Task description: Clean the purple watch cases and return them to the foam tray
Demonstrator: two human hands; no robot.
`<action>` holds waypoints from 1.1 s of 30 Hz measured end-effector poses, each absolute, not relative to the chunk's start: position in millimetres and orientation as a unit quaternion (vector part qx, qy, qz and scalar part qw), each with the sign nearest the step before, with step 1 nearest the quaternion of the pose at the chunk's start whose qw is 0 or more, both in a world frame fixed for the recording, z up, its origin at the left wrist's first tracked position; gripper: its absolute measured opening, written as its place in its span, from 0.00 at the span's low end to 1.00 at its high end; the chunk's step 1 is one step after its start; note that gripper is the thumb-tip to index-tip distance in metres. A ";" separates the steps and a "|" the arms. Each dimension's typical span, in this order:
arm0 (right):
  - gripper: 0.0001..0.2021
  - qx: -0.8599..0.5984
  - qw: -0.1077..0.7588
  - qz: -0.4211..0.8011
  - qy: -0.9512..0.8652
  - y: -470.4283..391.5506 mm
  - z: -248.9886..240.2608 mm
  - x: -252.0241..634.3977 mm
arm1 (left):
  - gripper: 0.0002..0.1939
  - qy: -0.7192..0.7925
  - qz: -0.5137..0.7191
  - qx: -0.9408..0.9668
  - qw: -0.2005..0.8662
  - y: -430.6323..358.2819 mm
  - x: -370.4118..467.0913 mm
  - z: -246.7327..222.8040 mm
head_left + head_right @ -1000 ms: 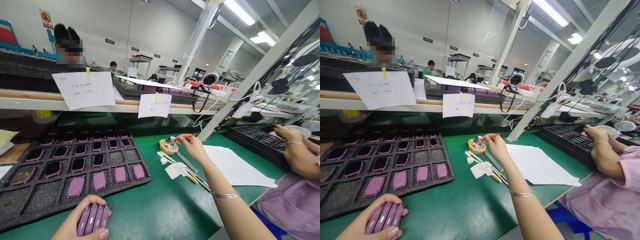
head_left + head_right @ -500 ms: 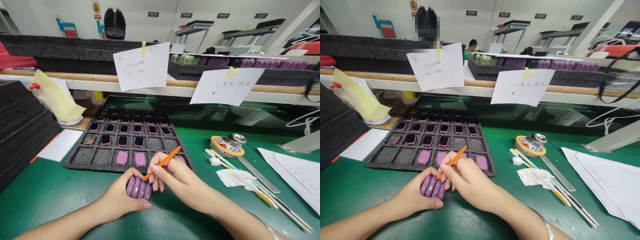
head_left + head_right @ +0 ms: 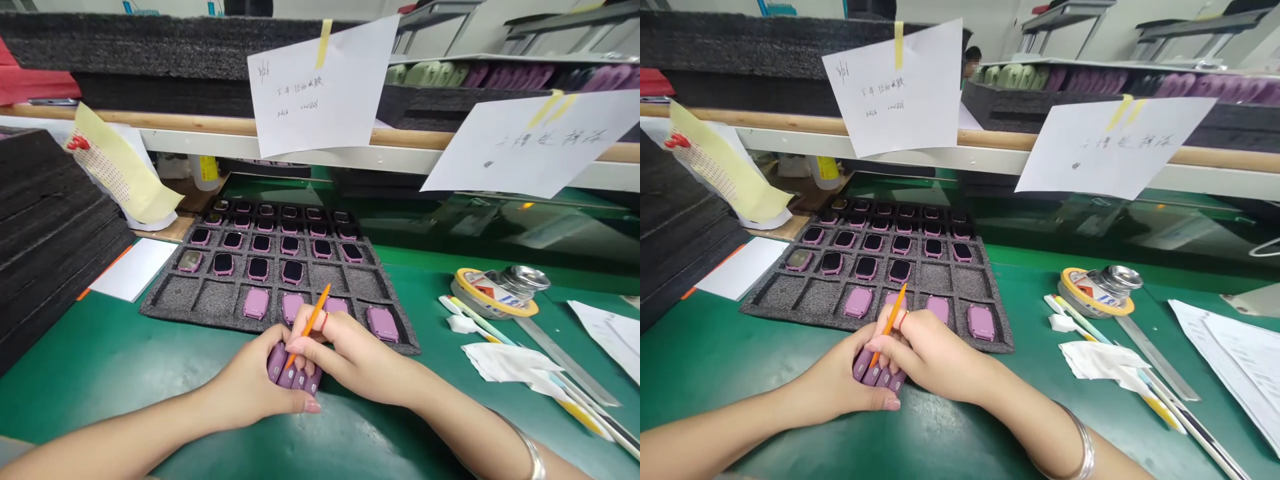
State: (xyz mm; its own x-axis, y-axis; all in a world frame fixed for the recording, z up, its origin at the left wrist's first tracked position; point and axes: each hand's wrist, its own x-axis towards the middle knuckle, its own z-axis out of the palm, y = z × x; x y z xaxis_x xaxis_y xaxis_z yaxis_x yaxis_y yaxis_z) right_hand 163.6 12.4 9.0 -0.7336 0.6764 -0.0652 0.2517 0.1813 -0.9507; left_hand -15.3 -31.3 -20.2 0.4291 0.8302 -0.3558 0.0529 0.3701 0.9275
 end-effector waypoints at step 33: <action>0.10 -0.270 0.304 0.438 -0.802 4.2 -11.0 170.2 | 0.23 0.496 0.250 0.516 0.652 -31.1 -13.3 -23.8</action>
State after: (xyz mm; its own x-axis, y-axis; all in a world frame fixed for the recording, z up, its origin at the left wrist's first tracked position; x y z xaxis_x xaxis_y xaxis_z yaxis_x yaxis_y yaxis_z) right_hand 170.2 4.2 -11.0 -0.6698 0.6990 0.2505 0.1675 0.4710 -0.8661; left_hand -13.3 -31.1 -23.8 0.3827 0.8384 -0.3881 0.1859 0.3416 0.9213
